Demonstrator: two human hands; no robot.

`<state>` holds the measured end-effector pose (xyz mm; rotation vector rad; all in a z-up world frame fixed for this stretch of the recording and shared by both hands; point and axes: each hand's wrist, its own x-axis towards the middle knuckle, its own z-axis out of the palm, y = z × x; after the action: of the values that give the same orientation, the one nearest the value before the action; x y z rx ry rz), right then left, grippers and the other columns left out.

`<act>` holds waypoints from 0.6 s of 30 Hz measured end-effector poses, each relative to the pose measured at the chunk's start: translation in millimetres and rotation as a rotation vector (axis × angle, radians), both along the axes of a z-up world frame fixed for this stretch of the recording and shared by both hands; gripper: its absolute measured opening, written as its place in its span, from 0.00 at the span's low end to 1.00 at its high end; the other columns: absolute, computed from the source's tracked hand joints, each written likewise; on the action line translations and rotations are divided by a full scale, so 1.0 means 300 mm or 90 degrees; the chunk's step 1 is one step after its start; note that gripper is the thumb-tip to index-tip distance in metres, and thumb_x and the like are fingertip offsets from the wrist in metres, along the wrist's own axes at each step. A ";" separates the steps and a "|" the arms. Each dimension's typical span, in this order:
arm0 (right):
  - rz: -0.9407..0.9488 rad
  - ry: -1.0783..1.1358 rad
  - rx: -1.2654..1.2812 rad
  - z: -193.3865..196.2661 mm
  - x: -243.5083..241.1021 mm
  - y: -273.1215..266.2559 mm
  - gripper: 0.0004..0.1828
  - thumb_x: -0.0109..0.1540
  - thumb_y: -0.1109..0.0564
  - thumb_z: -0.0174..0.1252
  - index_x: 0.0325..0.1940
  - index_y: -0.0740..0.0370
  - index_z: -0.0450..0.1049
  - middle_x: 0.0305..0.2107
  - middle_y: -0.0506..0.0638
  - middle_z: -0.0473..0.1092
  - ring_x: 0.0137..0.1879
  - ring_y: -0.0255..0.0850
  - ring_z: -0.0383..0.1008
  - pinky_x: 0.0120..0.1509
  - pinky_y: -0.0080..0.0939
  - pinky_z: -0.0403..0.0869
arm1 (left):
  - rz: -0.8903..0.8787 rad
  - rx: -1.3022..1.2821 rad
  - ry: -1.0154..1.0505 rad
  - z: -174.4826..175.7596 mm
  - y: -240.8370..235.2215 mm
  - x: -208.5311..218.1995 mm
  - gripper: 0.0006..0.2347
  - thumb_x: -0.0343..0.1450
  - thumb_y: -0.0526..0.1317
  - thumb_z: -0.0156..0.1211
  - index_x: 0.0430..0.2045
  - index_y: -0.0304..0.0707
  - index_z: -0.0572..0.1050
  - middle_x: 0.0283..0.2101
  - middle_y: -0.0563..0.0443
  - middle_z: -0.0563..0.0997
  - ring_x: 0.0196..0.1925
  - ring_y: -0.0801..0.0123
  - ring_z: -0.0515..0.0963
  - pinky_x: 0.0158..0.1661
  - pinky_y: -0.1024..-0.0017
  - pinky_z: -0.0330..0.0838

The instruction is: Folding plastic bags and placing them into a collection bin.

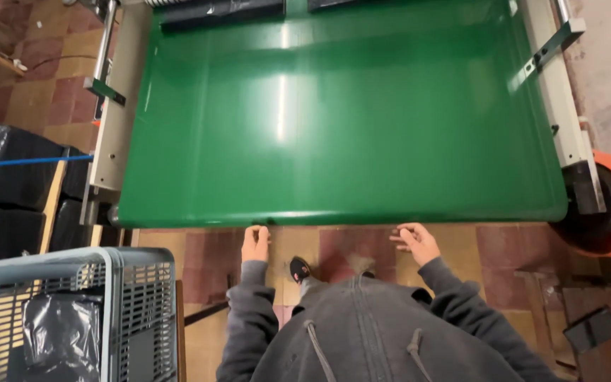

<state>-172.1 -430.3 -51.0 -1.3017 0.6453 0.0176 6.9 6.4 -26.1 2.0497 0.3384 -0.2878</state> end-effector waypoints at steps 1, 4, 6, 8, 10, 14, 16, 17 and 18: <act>0.006 -0.006 0.004 0.002 -0.001 -0.003 0.15 0.70 0.55 0.55 0.61 0.62 0.71 0.52 0.66 0.74 0.53 0.55 0.78 0.49 0.47 0.81 | 0.009 -0.012 0.001 -0.010 0.008 0.007 0.11 0.76 0.50 0.58 0.45 0.46 0.74 0.39 0.45 0.85 0.38 0.60 0.86 0.41 0.63 0.80; 0.021 -0.016 0.019 0.032 0.002 -0.015 0.15 0.71 0.55 0.53 0.61 0.63 0.69 0.53 0.68 0.74 0.55 0.57 0.78 0.50 0.47 0.81 | 0.040 -0.055 -0.002 -0.063 0.026 0.024 0.11 0.77 0.50 0.57 0.45 0.46 0.74 0.39 0.46 0.85 0.38 0.62 0.86 0.38 0.65 0.79; 0.030 -0.019 0.033 0.056 0.011 -0.014 0.15 0.72 0.55 0.52 0.61 0.63 0.68 0.53 0.67 0.74 0.56 0.57 0.78 0.50 0.47 0.80 | 0.063 -0.082 -0.006 -0.064 0.041 0.026 0.11 0.77 0.50 0.57 0.45 0.46 0.74 0.39 0.47 0.85 0.38 0.63 0.86 0.37 0.67 0.79; 0.022 -0.017 0.101 0.077 0.020 -0.016 0.16 0.73 0.53 0.49 0.61 0.64 0.67 0.55 0.69 0.72 0.59 0.61 0.76 0.52 0.50 0.80 | 0.084 -0.131 0.016 -0.025 0.049 0.022 0.13 0.78 0.53 0.54 0.46 0.45 0.71 0.40 0.47 0.85 0.39 0.62 0.86 0.33 0.70 0.76; 0.014 -0.022 0.140 0.062 0.015 -0.019 0.17 0.72 0.51 0.50 0.61 0.64 0.67 0.56 0.70 0.72 0.60 0.63 0.75 0.54 0.55 0.79 | 0.107 -0.151 0.028 0.006 0.058 0.030 0.14 0.78 0.54 0.53 0.45 0.45 0.70 0.40 0.46 0.85 0.39 0.62 0.87 0.31 0.70 0.76; 0.003 -0.055 0.242 0.069 0.010 -0.008 0.19 0.72 0.47 0.49 0.60 0.63 0.67 0.58 0.71 0.70 0.64 0.67 0.72 0.60 0.63 0.76 | 0.173 -0.209 0.049 0.014 0.088 0.040 0.19 0.78 0.59 0.50 0.47 0.44 0.69 0.41 0.44 0.85 0.40 0.59 0.87 0.29 0.71 0.74; 0.008 -0.067 0.281 0.059 0.019 -0.013 0.22 0.71 0.45 0.48 0.62 0.62 0.67 0.60 0.71 0.69 0.65 0.67 0.70 0.61 0.64 0.74 | 0.202 -0.238 0.056 0.014 0.096 0.051 0.20 0.78 0.60 0.49 0.47 0.42 0.68 0.41 0.43 0.85 0.40 0.58 0.87 0.28 0.72 0.74; 0.010 -0.081 0.320 0.055 0.019 -0.013 0.24 0.71 0.43 0.48 0.63 0.62 0.66 0.62 0.71 0.68 0.67 0.67 0.68 0.63 0.65 0.73 | 0.227 -0.267 0.063 0.016 0.101 0.055 0.21 0.78 0.61 0.48 0.48 0.41 0.68 0.41 0.42 0.85 0.40 0.57 0.87 0.26 0.73 0.74; 0.011 -0.084 0.319 0.064 0.018 -0.006 0.24 0.71 0.43 0.48 0.63 0.62 0.66 0.62 0.71 0.68 0.67 0.67 0.68 0.63 0.65 0.73 | 0.227 -0.269 0.059 0.007 0.119 0.069 0.21 0.78 0.61 0.48 0.48 0.41 0.68 0.41 0.42 0.85 0.40 0.57 0.87 0.26 0.73 0.74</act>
<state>-166.7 -432.2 -31.7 -0.8164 0.4762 0.1001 27.5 42.2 -23.9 1.5327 0.6339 -0.2135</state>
